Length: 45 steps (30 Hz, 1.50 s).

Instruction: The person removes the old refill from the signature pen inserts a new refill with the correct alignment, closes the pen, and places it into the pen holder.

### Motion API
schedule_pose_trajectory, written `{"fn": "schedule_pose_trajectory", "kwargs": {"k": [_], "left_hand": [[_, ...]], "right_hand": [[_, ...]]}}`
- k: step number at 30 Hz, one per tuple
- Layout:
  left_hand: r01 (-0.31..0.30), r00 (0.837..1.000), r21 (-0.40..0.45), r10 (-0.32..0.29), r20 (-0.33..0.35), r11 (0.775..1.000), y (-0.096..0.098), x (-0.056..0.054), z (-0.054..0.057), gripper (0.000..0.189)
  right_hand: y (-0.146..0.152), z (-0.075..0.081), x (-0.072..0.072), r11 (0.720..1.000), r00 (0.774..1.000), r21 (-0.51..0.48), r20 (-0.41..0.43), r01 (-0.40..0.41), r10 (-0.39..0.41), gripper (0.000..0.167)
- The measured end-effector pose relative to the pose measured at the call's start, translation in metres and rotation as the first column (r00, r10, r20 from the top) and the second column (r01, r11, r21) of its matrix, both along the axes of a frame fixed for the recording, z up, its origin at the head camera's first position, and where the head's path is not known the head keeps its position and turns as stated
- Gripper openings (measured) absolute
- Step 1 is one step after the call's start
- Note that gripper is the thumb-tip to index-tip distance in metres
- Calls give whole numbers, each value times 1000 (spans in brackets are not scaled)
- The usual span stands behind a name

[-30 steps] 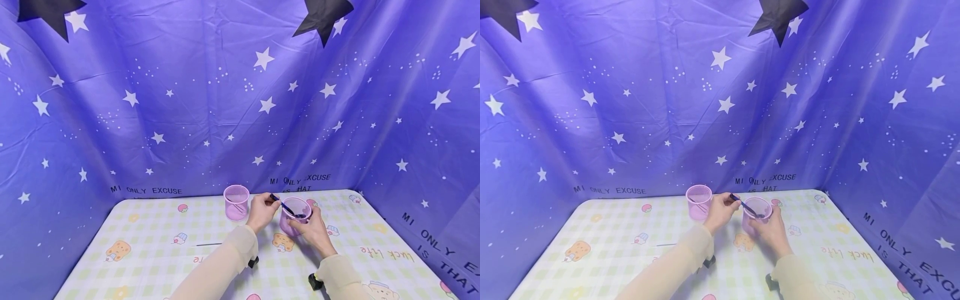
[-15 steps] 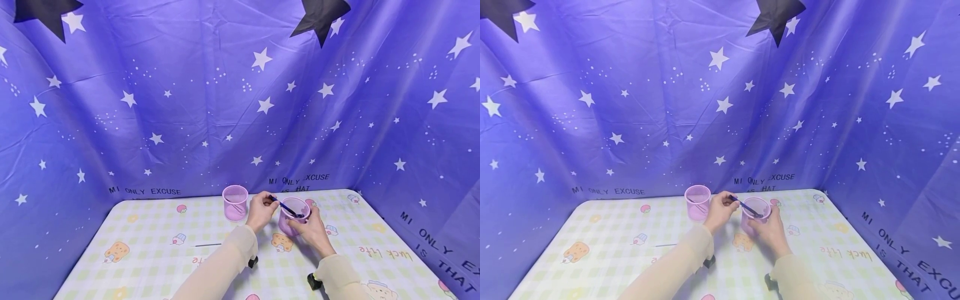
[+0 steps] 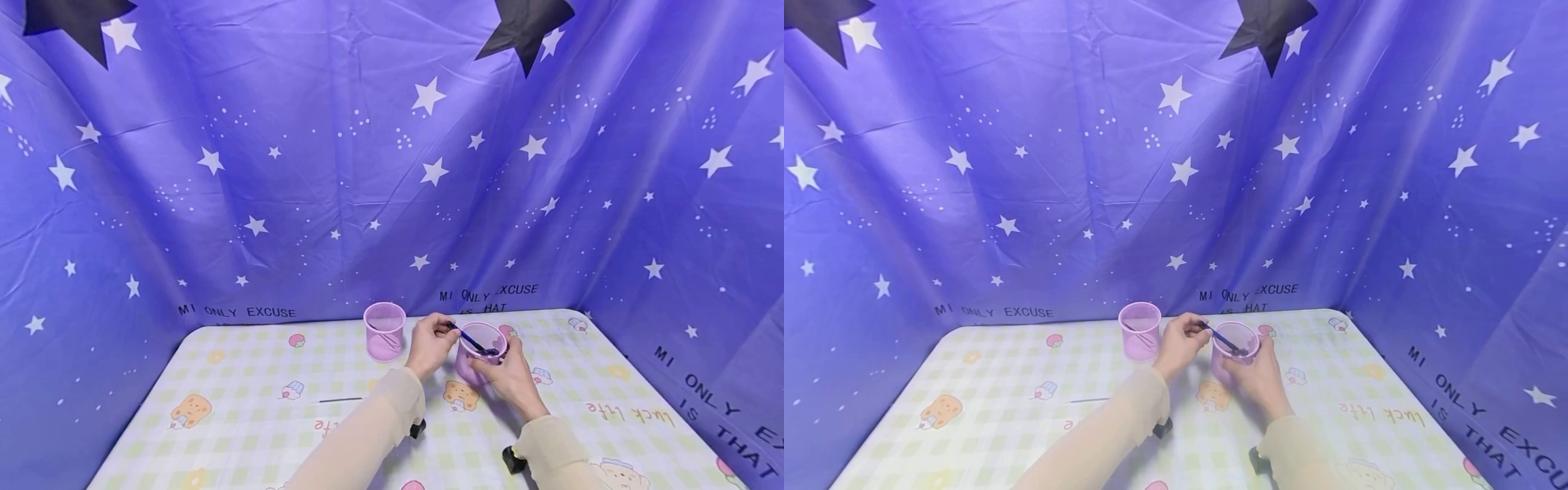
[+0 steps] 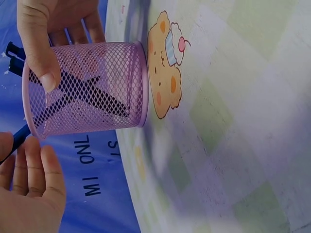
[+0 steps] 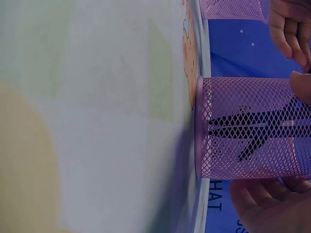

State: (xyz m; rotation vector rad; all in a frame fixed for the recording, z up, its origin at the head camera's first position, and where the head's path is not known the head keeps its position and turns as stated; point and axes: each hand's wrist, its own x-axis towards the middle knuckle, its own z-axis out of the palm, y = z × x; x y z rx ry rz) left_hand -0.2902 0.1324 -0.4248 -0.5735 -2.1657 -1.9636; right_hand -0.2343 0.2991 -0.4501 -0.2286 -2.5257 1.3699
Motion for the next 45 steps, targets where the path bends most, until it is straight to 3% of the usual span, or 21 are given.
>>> {"fn": "schedule_pose_trajectory", "kwargs": {"k": [4,13,22,33,39,45], "left_hand": [[2,1000,23,-3,15,1000,4,-1,-1,12],[-34,999,-44,34,10,998,5,-3,-5,7],[-12,999,-41,13,43,999,3,-2,-6,11],[14,999,-59,-11,49,998,-14,-4,-13,17],[30,999,-73,-29,15,997,-24,-3,-13,14],[53,998,-117,-51,25,992,-33,1,-10,14]], "right_hand": [[0,0,0,1000,1000,-1,10,4,-4,94],[1,-1,-1,1000,1000,-14,11,2,-2,95],[0,1,-1,1000,1000,-15,8,0,0,95],[0,2,1,1000,999,2,38,-3,3,95],[0,3,1,1000,999,6,34,2,-2,94],[-1,5,2,1000,998,-2,66,-2,2,100]]}}
